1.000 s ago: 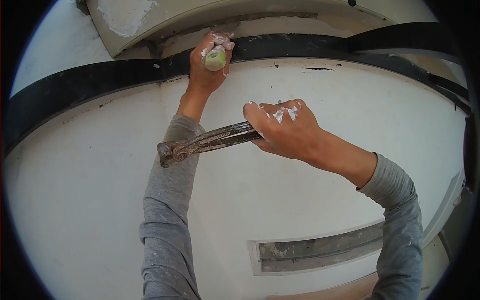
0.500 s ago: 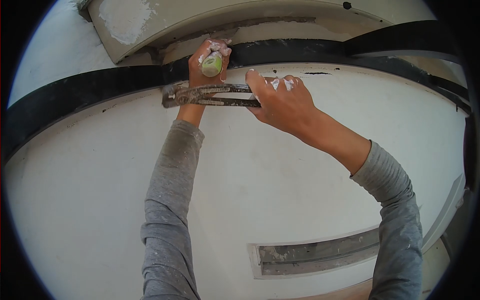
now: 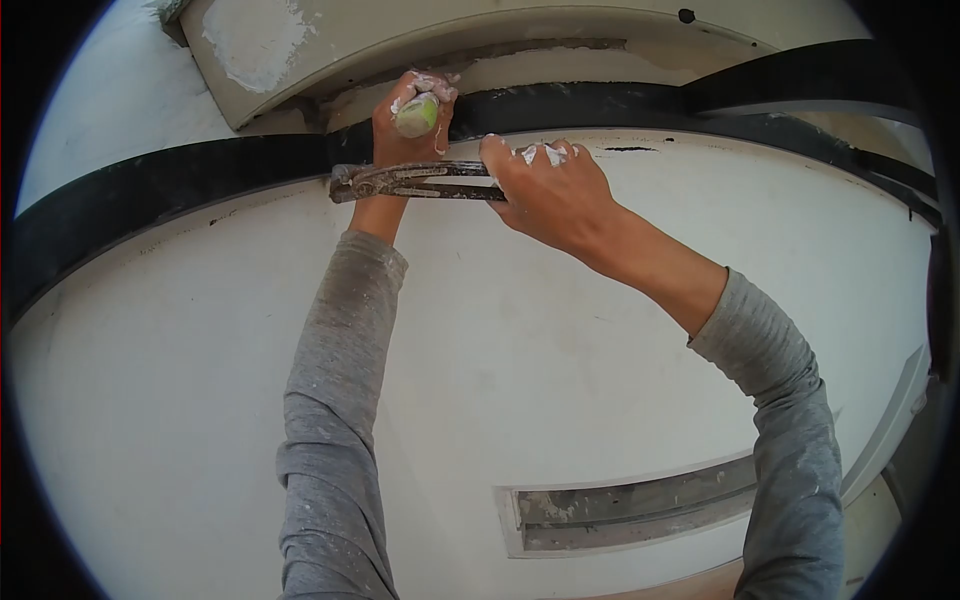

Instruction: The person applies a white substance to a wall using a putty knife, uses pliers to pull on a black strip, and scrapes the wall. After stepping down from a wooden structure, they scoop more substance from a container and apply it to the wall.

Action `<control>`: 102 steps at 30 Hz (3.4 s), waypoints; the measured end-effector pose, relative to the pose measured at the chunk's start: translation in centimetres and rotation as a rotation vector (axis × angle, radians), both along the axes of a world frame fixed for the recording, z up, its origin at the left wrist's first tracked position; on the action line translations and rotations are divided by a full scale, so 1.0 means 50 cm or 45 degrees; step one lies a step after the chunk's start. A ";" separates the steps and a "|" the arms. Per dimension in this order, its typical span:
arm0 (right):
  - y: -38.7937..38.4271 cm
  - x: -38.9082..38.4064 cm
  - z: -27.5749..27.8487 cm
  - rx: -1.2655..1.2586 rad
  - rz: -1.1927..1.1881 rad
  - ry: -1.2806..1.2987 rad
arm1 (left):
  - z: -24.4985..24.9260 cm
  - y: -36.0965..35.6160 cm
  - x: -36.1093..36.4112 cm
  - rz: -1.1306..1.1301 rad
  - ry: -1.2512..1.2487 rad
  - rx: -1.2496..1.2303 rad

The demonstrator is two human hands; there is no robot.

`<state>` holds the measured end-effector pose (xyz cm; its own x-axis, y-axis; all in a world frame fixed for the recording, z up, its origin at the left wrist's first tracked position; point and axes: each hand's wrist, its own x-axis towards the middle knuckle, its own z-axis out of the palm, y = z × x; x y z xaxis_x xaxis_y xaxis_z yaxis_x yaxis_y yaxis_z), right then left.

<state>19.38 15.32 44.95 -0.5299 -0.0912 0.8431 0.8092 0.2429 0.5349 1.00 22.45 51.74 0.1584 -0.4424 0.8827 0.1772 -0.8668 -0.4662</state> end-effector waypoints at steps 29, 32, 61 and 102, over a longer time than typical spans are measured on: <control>-0.056 0.022 -0.117 -0.198 0.229 -0.025 | -0.031 -0.001 0.013 0.109 -0.075 -0.048; -0.079 0.052 -0.132 -0.230 0.199 -0.072 | -0.035 -0.008 0.029 0.169 -0.042 0.173; -0.093 0.099 -0.096 -0.194 0.188 -0.029 | -0.005 0.019 0.069 0.105 0.052 0.172; 0.001 0.057 -0.002 -0.044 0.084 0.092 | -0.017 0.027 0.064 0.111 0.101 0.055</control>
